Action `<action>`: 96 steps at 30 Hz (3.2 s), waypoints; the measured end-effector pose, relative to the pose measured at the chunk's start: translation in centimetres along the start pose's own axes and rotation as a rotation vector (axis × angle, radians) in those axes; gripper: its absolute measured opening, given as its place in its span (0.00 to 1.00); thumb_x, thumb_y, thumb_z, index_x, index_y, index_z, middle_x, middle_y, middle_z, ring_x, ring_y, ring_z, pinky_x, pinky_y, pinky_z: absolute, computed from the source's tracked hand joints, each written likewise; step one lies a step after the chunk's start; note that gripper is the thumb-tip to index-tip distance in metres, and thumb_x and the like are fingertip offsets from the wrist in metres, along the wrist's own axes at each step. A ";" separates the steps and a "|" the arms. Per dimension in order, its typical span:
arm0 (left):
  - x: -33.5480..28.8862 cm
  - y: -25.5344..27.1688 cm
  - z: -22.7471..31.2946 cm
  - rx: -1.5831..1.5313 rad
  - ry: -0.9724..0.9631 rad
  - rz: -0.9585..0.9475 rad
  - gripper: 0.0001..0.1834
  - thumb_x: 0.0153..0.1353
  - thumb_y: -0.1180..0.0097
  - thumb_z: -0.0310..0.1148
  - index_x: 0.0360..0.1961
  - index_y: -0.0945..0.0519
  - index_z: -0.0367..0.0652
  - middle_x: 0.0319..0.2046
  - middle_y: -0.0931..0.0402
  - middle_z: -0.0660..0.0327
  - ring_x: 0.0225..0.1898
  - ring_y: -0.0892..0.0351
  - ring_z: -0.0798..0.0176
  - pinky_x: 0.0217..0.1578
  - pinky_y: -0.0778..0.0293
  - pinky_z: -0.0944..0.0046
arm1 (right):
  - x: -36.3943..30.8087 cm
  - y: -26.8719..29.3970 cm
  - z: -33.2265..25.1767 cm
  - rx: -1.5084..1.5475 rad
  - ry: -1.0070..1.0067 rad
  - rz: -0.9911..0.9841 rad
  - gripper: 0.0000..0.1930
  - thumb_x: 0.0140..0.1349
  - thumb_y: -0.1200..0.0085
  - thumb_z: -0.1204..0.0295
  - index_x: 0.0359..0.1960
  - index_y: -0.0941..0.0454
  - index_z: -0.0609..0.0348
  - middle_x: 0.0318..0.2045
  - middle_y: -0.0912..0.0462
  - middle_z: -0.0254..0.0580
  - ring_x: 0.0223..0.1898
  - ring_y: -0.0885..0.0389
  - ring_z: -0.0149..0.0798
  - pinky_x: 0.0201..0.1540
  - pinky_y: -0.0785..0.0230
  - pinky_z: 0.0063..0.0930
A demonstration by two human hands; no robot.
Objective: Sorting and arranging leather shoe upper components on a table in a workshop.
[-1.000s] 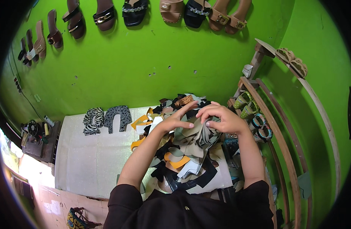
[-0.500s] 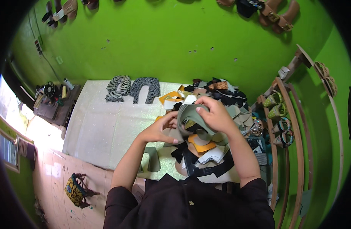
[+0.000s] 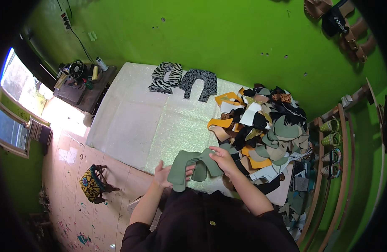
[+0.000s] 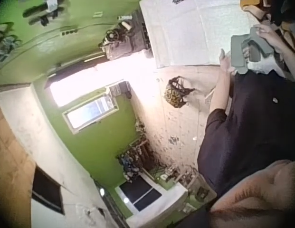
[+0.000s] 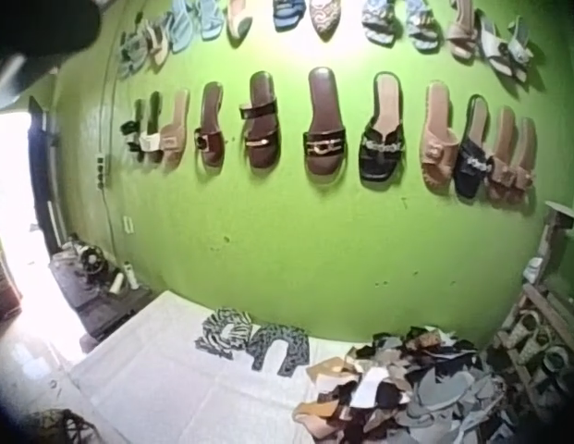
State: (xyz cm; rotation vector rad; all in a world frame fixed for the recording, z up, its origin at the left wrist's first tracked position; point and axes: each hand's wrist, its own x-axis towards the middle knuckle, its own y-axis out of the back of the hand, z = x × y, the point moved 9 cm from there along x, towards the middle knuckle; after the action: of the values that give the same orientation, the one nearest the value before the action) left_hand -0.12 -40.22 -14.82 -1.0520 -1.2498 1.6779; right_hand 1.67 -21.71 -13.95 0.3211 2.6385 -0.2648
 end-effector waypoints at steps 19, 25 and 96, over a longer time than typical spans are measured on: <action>-1.2 7.6 5.3 1.431 -0.239 0.907 0.30 0.52 0.41 0.32 0.54 0.37 0.32 0.44 0.28 0.44 0.44 0.26 0.51 0.47 0.31 0.58 | -1.2 -2.9 3.9 -0.993 0.311 0.500 0.21 0.52 0.46 0.68 0.48 0.34 0.59 0.39 0.26 0.50 0.41 0.26 0.48 0.43 0.35 0.37; 0.8 -1.5 4.5 2.287 -0.531 0.665 0.34 0.53 0.47 0.35 0.61 0.41 0.36 0.60 0.44 0.41 0.60 0.44 0.39 0.58 0.47 0.42 | -1.6 -4.5 4.7 -1.193 0.395 0.406 0.28 0.58 0.54 0.62 0.60 0.42 0.54 0.61 0.41 0.50 0.63 0.44 0.48 0.61 0.52 0.51; 14.1 -22.0 -1.8 1.820 -0.683 0.103 0.25 0.64 0.58 0.32 0.61 0.40 0.34 0.48 0.32 0.46 0.50 0.33 0.48 0.53 0.39 0.58 | -13.6 9.4 -15.6 -0.827 0.765 0.369 0.07 0.51 0.40 0.67 0.27 0.22 0.55 0.44 0.26 0.42 0.54 0.35 0.46 0.59 0.49 0.36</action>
State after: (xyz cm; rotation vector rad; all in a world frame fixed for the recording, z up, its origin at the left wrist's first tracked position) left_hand -1.13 -21.92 3.97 0.6110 0.3568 2.2820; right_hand 9.33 -11.42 4.80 0.6945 2.9966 1.2579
